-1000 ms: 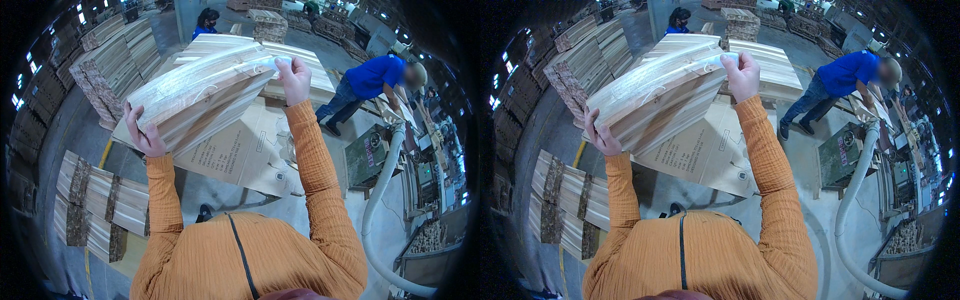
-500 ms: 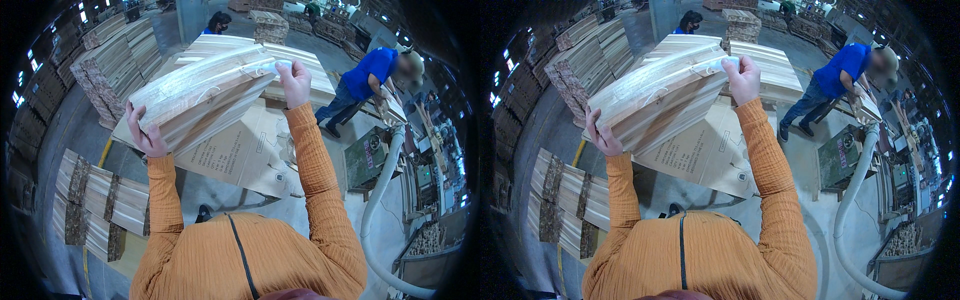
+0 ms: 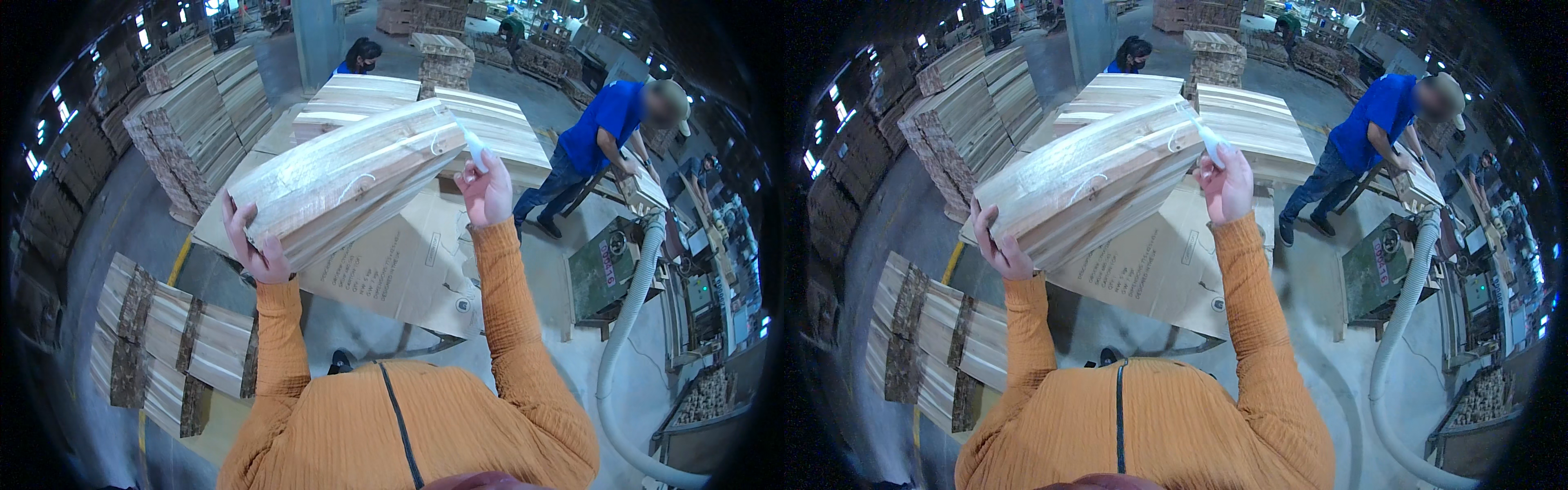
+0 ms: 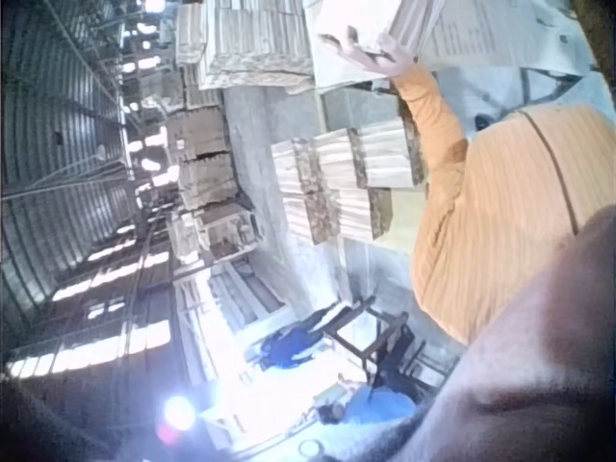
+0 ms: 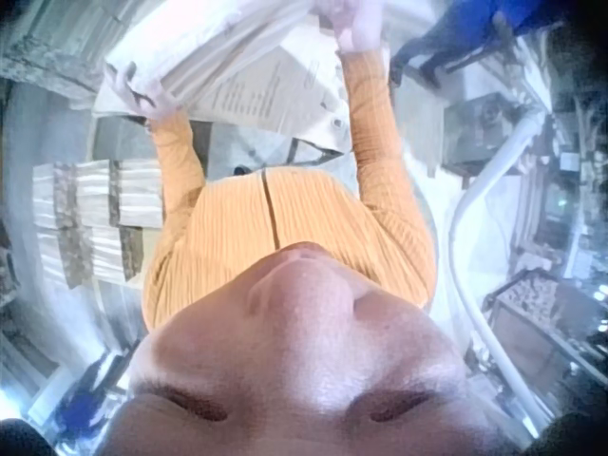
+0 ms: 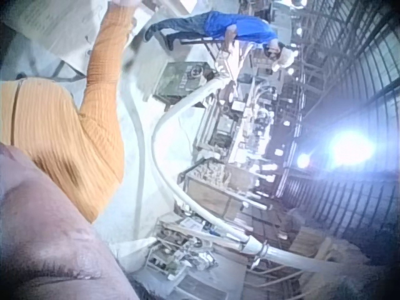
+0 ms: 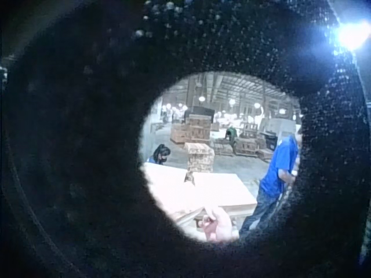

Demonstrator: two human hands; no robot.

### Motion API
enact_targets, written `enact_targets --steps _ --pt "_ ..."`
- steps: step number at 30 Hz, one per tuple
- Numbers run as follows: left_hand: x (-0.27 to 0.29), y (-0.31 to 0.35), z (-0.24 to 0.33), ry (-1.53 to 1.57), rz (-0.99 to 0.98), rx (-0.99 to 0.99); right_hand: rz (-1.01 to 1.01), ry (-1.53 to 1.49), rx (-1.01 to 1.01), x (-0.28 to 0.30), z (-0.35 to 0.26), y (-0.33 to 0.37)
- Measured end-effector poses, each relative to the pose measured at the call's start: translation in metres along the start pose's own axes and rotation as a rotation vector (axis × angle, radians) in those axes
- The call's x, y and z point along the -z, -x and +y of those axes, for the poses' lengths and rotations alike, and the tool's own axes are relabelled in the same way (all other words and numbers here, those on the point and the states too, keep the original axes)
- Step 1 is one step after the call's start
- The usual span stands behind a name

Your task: The person repeatedly picks up a stack of wooden planks, turns them over, and visually inspects the surfaces and edges. The person then places the stack back on the table and repeats the process with another stack. Other workers are visible in the background.

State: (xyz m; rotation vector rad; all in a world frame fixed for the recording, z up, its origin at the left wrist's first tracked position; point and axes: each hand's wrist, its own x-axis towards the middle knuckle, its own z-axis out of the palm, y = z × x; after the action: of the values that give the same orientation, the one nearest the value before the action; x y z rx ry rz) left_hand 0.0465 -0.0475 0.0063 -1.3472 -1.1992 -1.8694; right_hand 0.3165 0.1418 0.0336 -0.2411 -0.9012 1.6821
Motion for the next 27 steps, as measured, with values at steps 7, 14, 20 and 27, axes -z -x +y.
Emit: enact_targets --steps 7,14,20,27 --pt "0.005 0.012 0.003 -0.008 -0.008 -0.028 0.058 -0.099 0.034 0.015 0.006 0.017" --pt "0.004 0.013 0.001 -0.032 -0.003 -0.045 0.056 0.043 0.158 0.011 0.001 0.025" --pt "0.0 0.001 -0.011 -0.032 0.009 -0.029 -0.034 0.199 0.278 -0.015 -0.001 0.018" --pt "-0.006 -0.014 -0.028 0.0 0.043 0.029 -0.082 0.39 0.324 -0.044 0.015 -0.001"
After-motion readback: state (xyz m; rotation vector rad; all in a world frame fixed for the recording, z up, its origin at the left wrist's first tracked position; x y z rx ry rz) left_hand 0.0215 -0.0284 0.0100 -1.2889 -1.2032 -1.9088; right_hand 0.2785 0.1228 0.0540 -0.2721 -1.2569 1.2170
